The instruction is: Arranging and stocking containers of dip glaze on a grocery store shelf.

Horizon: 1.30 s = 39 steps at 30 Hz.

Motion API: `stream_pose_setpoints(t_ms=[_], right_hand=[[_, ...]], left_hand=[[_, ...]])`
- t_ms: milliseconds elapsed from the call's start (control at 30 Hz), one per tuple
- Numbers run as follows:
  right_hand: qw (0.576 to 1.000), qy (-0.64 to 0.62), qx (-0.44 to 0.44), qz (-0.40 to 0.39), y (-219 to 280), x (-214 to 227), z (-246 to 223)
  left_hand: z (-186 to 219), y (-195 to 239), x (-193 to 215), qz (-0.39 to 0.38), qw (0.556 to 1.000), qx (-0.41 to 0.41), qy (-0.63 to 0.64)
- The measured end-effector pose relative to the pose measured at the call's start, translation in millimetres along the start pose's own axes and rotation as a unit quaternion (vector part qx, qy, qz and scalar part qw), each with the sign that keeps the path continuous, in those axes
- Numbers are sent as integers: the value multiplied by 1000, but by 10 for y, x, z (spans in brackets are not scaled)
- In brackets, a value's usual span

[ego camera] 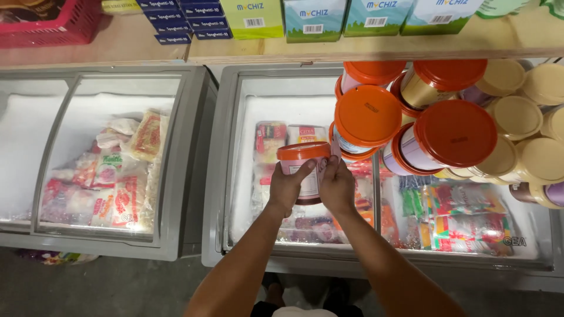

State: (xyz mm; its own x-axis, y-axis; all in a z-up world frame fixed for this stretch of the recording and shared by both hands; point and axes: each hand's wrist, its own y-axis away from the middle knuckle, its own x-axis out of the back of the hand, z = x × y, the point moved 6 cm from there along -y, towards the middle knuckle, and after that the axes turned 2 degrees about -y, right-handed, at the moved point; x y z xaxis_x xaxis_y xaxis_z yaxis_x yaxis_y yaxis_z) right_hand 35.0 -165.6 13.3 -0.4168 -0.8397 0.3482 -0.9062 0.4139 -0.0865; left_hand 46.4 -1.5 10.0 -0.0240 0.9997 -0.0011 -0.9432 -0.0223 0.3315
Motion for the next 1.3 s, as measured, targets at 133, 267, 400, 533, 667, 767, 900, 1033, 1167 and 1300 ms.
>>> stream_pose_setpoints(t_ms=[133, 267, 400, 533, 667, 767, 900, 1033, 1167, 1300], right_hand=[[887, -293, -311, -173, -36, -169, 642], [679, -534, -471, -178, 154, -320, 582], [688, -572, -427, -133, 186, -500, 670], [737, -575, -341, -100, 297, -731, 765], [888, -384, -203, -152, 552, -785, 662], [963, -174, -161, -131, 488, -353, 29], [880, -322, -345, -59, 376, -85, -137], [832, -314, -415, -193, 422, -225, -151], [831, -411, -335, -168, 460, -174, -450], [848, -434, -247, -177, 316, -160, -195]], left_hand=[[-151, 69, -45, -138, 973, 67, 169], [-308, 51, -159, -194, 925, 94, 313], [-126, 84, -221, -143, 912, 71, 377], [20, -25, -265, -24, 902, 59, 427], [-13, -130, -37, 73, 936, -70, 338], [-51, -239, 155, 78, 946, -41, 312], [-167, -270, 216, 0, 943, 23, 332], [-88, -200, 130, -106, 949, 58, 292], [9, -131, 137, -135, 975, -45, 171], [373, -58, 159, -137, 978, -129, 92]])
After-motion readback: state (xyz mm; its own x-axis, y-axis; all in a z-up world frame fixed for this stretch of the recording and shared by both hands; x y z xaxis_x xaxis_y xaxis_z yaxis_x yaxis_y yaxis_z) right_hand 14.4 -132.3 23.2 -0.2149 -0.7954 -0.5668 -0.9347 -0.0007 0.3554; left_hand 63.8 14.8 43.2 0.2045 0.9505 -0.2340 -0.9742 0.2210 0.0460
